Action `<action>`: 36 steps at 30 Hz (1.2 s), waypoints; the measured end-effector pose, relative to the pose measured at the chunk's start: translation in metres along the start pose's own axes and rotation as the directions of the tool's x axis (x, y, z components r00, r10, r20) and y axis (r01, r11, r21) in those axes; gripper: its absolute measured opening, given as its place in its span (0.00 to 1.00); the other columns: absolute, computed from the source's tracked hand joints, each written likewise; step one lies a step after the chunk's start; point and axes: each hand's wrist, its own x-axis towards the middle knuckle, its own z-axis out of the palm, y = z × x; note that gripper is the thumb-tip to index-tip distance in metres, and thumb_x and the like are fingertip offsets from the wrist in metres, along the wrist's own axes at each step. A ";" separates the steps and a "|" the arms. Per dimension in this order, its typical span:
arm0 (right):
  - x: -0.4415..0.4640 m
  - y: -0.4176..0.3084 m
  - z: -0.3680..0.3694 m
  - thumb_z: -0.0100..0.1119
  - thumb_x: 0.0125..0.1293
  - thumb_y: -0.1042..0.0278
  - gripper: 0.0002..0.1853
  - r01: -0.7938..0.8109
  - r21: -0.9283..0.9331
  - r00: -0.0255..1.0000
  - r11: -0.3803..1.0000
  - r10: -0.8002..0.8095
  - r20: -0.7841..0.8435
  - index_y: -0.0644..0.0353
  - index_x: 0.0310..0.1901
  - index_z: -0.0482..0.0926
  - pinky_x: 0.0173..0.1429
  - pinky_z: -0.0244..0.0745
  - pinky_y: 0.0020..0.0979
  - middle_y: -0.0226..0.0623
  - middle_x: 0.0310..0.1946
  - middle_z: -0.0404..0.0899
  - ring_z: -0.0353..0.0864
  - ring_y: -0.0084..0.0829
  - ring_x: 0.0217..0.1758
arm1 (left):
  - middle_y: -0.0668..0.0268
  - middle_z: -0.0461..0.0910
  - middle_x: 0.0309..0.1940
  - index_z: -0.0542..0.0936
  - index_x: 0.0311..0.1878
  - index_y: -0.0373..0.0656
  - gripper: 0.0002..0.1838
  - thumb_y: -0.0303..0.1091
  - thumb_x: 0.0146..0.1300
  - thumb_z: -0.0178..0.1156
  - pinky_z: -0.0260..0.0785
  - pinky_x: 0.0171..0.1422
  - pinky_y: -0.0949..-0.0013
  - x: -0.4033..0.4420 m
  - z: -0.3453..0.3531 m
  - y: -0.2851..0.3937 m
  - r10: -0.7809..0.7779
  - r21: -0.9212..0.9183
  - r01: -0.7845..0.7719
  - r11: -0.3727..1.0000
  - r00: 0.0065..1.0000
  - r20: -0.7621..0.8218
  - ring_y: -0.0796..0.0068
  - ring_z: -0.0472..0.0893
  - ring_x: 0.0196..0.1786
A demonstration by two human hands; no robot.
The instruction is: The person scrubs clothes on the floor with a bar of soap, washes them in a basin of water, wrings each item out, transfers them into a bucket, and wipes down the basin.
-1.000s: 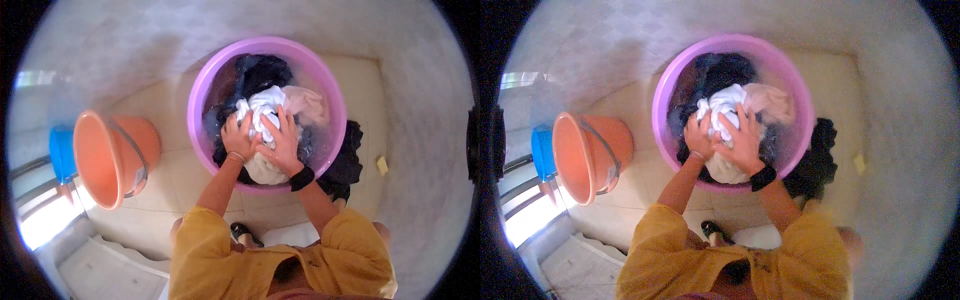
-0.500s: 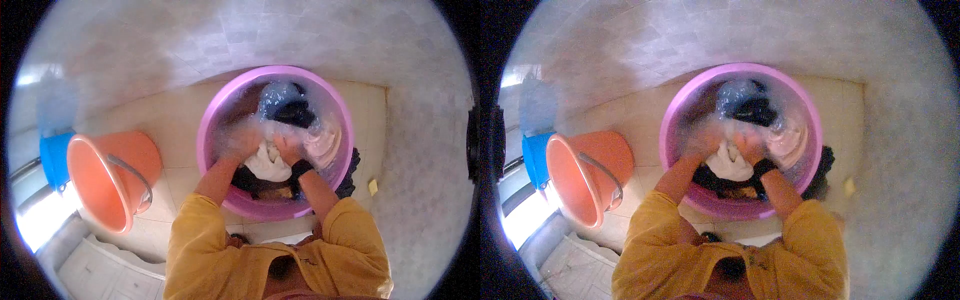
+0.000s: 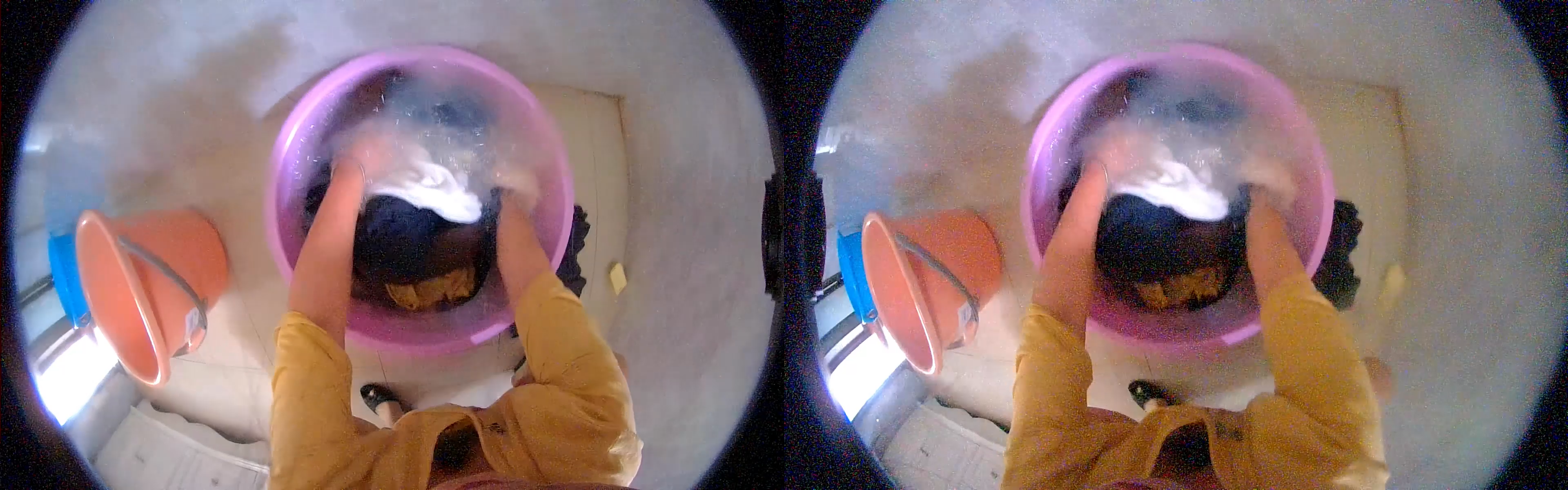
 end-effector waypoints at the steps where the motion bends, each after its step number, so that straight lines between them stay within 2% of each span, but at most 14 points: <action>1: 0.001 0.004 -0.001 0.46 0.57 0.62 0.13 0.001 -0.016 1.000 1.000 -0.001 -0.010 0.59 0.39 0.74 0.43 0.68 0.38 0.45 0.38 0.74 0.73 0.39 0.41 | 0.52 0.72 0.46 0.72 0.46 0.45 0.24 0.51 0.52 0.52 0.60 0.55 0.58 -0.003 0.003 0.003 0.038 0.038 -0.036 0.999 0.998 -0.041 0.55 0.69 0.52; 2: 0.001 0.005 -0.004 0.46 0.57 0.62 0.13 0.012 -0.031 1.000 0.999 -0.012 -0.003 0.59 0.39 0.74 0.43 0.68 0.38 0.45 0.38 0.74 0.73 0.39 0.41 | 0.52 0.72 0.46 0.72 0.46 0.45 0.24 0.51 0.52 0.52 0.60 0.55 0.58 -0.013 -0.005 0.016 0.037 0.042 -0.036 0.998 0.999 -0.035 0.55 0.69 0.52; 4: 0.011 0.001 -0.005 0.45 0.57 0.62 0.13 0.068 -0.043 0.997 0.997 -0.067 0.032 0.58 0.39 0.74 0.44 0.68 0.38 0.45 0.39 0.74 0.73 0.38 0.41 | 0.52 0.70 0.47 0.72 0.47 0.48 0.28 0.58 0.48 0.54 0.59 0.54 0.58 -0.034 -0.022 0.045 -0.372 -0.116 0.364 0.924 0.927 -0.053 0.57 0.68 0.53; 10: 0.060 -0.028 0.008 0.44 0.58 0.61 0.14 0.357 -0.128 0.909 0.925 -0.313 0.276 0.57 0.40 0.75 0.46 0.68 0.38 0.44 0.40 0.74 0.73 0.38 0.43 | 0.46 0.62 0.52 0.70 0.50 0.46 0.35 0.62 0.43 0.57 0.50 0.58 0.51 -0.098 0.002 0.103 -0.126 -0.035 0.123 0.992 0.905 -0.407 0.48 0.59 0.58; 12: 0.065 -0.038 -0.005 0.44 0.58 0.60 0.14 0.449 -0.157 0.860 0.880 -0.377 0.344 0.57 0.40 0.75 0.46 0.68 0.39 0.44 0.40 0.74 0.73 0.38 0.44 | 0.47 0.57 0.57 0.67 0.54 0.48 0.41 0.61 0.37 0.61 0.45 0.61 0.46 -0.123 0.002 0.135 0.171 0.143 -0.111 0.983 0.829 -0.533 0.48 0.53 0.62; 16: 0.059 -0.052 -0.052 0.43 0.58 0.60 0.15 0.574 -0.200 0.780 0.794 -0.456 0.428 0.57 0.41 0.76 0.48 0.68 0.39 0.44 0.41 0.74 0.73 0.38 0.45 | 0.53 0.51 0.62 0.63 0.57 0.48 0.45 0.59 0.35 0.63 0.41 0.62 0.41 -0.137 0.016 0.151 0.285 0.256 -0.234 0.938 0.940 -0.186 0.49 0.48 0.65; 18: 0.035 -0.042 -0.076 0.47 0.52 0.66 0.09 0.537 -0.215 0.842 0.816 -0.534 0.076 0.60 0.32 0.74 0.47 0.66 0.38 0.42 0.34 0.71 0.70 0.39 0.43 | 0.59 0.50 0.63 0.61 0.59 0.51 0.44 0.58 0.36 0.63 0.44 0.62 0.43 -0.118 0.021 0.139 0.282 0.412 -0.211 0.886 0.952 -0.119 0.51 0.50 0.64; 20: 0.029 -0.022 -0.078 0.45 0.54 0.63 0.14 0.624 -0.280 0.781 0.730 -0.597 0.183 0.61 0.37 0.77 0.49 0.68 0.41 0.44 0.40 0.73 0.67 0.43 0.52 | 0.62 0.53 0.62 0.59 0.59 0.54 0.43 0.57 0.39 0.62 0.50 0.60 0.45 -0.102 0.015 0.134 0.287 0.442 -0.207 0.873 0.950 -0.121 0.53 0.53 0.63; 22: 0.016 -0.021 -0.094 0.45 0.53 0.64 0.18 0.717 -0.620 0.648 0.318 -0.632 0.425 0.64 0.45 0.71 0.53 0.65 0.40 0.42 0.43 0.72 0.63 0.41 0.55 | 0.63 0.55 0.60 0.60 0.59 0.57 0.40 0.58 0.41 0.60 0.55 0.58 0.47 -0.089 0.003 0.132 0.227 0.420 -0.194 0.886 0.973 -0.031 0.56 0.56 0.61; 23: 0.016 -0.010 -0.075 0.45 0.53 0.65 0.21 0.678 -0.544 0.724 0.494 -0.574 0.381 0.62 0.49 0.69 0.56 0.59 0.44 0.42 0.45 0.70 0.60 0.41 0.56 | 0.62 0.58 0.58 0.61 0.58 0.60 0.36 0.58 0.45 0.57 0.59 0.56 0.53 -0.081 0.004 0.130 0.229 0.481 -0.181 0.858 0.973 -0.043 0.58 0.58 0.59; 27: -0.012 -0.023 -0.055 0.45 0.54 0.65 0.21 0.488 -0.694 0.869 0.529 -0.365 0.332 0.61 0.49 0.70 0.57 0.54 0.48 0.43 0.46 0.69 0.59 0.43 0.56 | 0.61 0.61 0.55 0.63 0.57 0.58 0.33 0.59 0.47 0.54 0.63 0.54 0.59 -0.048 0.004 0.118 0.297 0.502 -0.262 0.824 0.955 0.011 0.59 0.61 0.57; 29: -0.015 -0.040 -0.061 0.44 0.55 0.63 0.21 0.627 -0.765 0.772 0.147 -0.253 0.584 0.60 0.51 0.69 0.56 0.53 0.49 0.45 0.46 0.68 0.60 0.45 0.54 | 0.61 0.61 0.55 0.64 0.56 0.57 0.33 0.59 0.48 0.54 0.63 0.53 0.59 -0.033 0.007 0.105 0.350 0.487 -0.334 0.807 0.935 0.062 0.60 0.61 0.57; 33: -0.015 -0.039 -0.047 0.42 0.57 0.60 0.21 0.596 -0.783 0.801 0.179 -0.200 0.564 0.60 0.52 0.68 0.55 0.54 0.46 0.44 0.47 0.67 0.61 0.43 0.54 | 0.61 0.63 0.52 0.67 0.53 0.55 0.34 0.63 0.43 0.54 0.64 0.53 0.59 -0.014 0.005 0.087 0.472 0.453 -0.463 0.762 0.876 0.100 0.60 0.63 0.56; 36: -0.017 -0.034 -0.035 0.40 0.59 0.62 0.20 0.578 -0.731 0.816 0.363 -0.236 0.528 0.60 0.52 0.68 0.54 0.55 0.43 0.44 0.48 0.67 0.62 0.41 0.53 | 0.61 0.64 0.51 0.68 0.53 0.55 0.38 0.66 0.38 0.55 0.65 0.52 0.60 0.005 0.008 0.072 0.511 0.441 -0.504 0.743 0.852 0.113 0.61 0.65 0.55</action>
